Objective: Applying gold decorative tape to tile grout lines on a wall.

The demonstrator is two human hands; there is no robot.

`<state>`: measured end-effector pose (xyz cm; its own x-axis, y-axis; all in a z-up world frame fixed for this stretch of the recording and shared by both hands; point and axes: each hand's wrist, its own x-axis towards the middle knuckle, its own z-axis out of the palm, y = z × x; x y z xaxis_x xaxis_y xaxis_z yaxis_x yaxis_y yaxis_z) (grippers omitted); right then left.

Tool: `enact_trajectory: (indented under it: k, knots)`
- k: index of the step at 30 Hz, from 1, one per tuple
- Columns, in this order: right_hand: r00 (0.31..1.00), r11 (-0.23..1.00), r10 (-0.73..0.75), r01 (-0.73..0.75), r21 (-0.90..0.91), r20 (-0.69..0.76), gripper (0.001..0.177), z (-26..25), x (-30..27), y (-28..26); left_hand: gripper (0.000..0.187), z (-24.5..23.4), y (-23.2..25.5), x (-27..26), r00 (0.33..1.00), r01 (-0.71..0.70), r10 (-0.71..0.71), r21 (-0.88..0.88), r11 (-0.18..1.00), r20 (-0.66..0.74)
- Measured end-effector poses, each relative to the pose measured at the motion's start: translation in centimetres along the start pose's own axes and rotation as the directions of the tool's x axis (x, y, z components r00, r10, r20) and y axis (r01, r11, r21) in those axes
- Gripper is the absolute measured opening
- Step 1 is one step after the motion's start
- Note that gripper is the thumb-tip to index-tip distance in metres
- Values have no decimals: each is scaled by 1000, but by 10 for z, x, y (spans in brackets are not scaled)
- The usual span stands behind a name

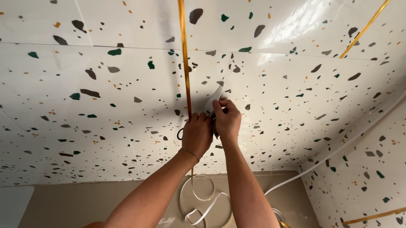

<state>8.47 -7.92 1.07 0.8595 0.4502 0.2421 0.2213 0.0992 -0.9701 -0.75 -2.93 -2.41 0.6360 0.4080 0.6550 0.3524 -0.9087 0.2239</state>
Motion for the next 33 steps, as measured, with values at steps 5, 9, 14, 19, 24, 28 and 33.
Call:
enact_trajectory:
  k: [5,9,14,19,24,28,33]
  knots:
    - [937,923,-348,335,-186,-39,18,-2,-6,7,11,13,-1,-2,1000,3,-4,-39,999,-29]
    - [960,952,-278,268,-145,-48,18,-1,-12,6,12,10,1,-6,999,13,-14,-22,1000,-29]
    - [993,993,119,-119,6,-1,20,-3,-20,-15,8,0,1,-11,999,34,-36,-60,998,-26]
    - [989,984,-99,82,-156,-107,31,-4,-14,-30,9,14,-2,-10,999,15,-15,14,1000,-32]
    - [971,978,-174,151,-143,-163,38,-16,3,-67,15,28,0,-7,999,-3,5,51,999,-43]
    - [975,974,-216,212,-77,-55,35,-12,21,-82,18,29,2,-7,999,41,-42,34,999,19]
    - [992,992,-121,122,37,-23,27,-8,37,-83,19,25,1,-7,999,40,-41,19,999,15]
